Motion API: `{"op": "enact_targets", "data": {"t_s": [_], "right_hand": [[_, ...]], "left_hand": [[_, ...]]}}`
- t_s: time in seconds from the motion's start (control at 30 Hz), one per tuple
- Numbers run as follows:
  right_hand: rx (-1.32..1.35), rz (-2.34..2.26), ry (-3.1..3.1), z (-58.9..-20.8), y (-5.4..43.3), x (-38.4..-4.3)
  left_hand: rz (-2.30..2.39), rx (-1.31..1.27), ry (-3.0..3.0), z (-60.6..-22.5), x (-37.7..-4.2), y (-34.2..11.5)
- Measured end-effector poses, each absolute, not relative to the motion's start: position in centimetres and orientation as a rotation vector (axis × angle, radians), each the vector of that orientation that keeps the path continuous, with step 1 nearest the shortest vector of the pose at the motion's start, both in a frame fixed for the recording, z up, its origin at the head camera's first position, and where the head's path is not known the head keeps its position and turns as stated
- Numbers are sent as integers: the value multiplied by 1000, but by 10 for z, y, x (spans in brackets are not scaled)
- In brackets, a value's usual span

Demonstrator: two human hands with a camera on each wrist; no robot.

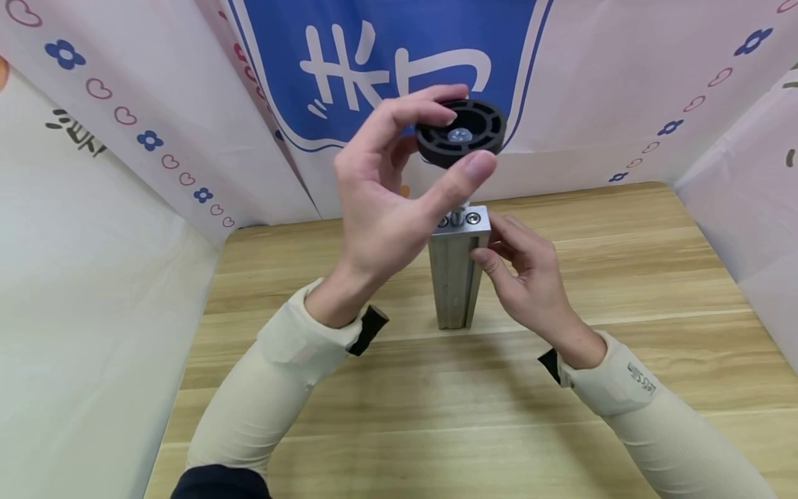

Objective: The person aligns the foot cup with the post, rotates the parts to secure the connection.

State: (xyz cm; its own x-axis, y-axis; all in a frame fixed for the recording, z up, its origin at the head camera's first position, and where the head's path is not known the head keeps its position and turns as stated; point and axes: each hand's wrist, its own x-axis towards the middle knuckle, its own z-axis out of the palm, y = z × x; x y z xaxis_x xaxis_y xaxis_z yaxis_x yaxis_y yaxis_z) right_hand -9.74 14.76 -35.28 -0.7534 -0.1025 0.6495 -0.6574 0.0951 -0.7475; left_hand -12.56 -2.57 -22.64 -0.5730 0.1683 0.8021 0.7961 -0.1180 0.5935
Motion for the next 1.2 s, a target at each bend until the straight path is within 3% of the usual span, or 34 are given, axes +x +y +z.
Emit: {"op": "enact_targets", "data": {"t_s": [1.2], "right_hand": [[764, 1699, -1956, -352, 150, -97]], "left_hand": [[-1801, -1016, -1670, -227, -125, -24]]}}
